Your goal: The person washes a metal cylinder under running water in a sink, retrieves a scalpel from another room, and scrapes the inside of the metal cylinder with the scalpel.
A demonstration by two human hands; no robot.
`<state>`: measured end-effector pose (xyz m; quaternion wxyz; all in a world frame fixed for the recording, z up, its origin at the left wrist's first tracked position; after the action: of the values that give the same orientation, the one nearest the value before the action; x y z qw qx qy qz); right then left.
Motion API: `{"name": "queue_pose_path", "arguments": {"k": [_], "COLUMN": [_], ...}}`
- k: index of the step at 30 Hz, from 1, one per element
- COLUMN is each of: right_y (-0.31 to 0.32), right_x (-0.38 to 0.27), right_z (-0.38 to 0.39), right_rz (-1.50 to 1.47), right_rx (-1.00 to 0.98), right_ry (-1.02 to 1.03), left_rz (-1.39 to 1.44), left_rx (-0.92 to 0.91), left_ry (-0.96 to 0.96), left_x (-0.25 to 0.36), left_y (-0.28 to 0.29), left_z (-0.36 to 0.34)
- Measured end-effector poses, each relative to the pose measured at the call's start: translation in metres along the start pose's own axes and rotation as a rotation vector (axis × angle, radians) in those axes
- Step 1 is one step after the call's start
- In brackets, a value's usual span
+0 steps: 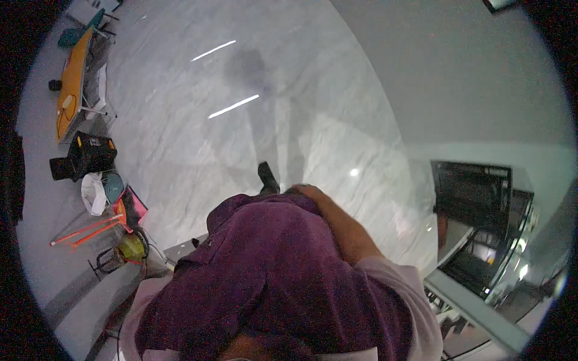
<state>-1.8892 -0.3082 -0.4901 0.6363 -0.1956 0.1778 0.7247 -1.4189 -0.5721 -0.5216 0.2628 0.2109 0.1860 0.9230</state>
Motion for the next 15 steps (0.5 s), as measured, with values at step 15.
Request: {"name": "queue_pose_path", "arguments": {"k": [15], "right_y": [0.462], "right_x": [-0.469], "right_z": [-0.024], "right_rz": [0.196], "right_rx": [-0.179], "right_ry": [0.155], "left_rz": [0.133], "left_rx": [0.802], "left_ry": [-0.275], "left_x": [0.153], "left_y": [0.494], "left_z": [-0.335]}}
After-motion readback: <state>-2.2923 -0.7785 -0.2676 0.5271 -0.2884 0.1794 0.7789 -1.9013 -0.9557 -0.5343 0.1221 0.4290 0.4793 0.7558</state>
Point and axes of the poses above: each hand's wrist, its own z-axis away from the middle knuckle, its own y-axis out of the back of the hand, x = y × z, the point moved 4 cm from there along -z, towards the middle knuckle, and after that the axes turned 7 degrees about -z, right-handed, at the moved point
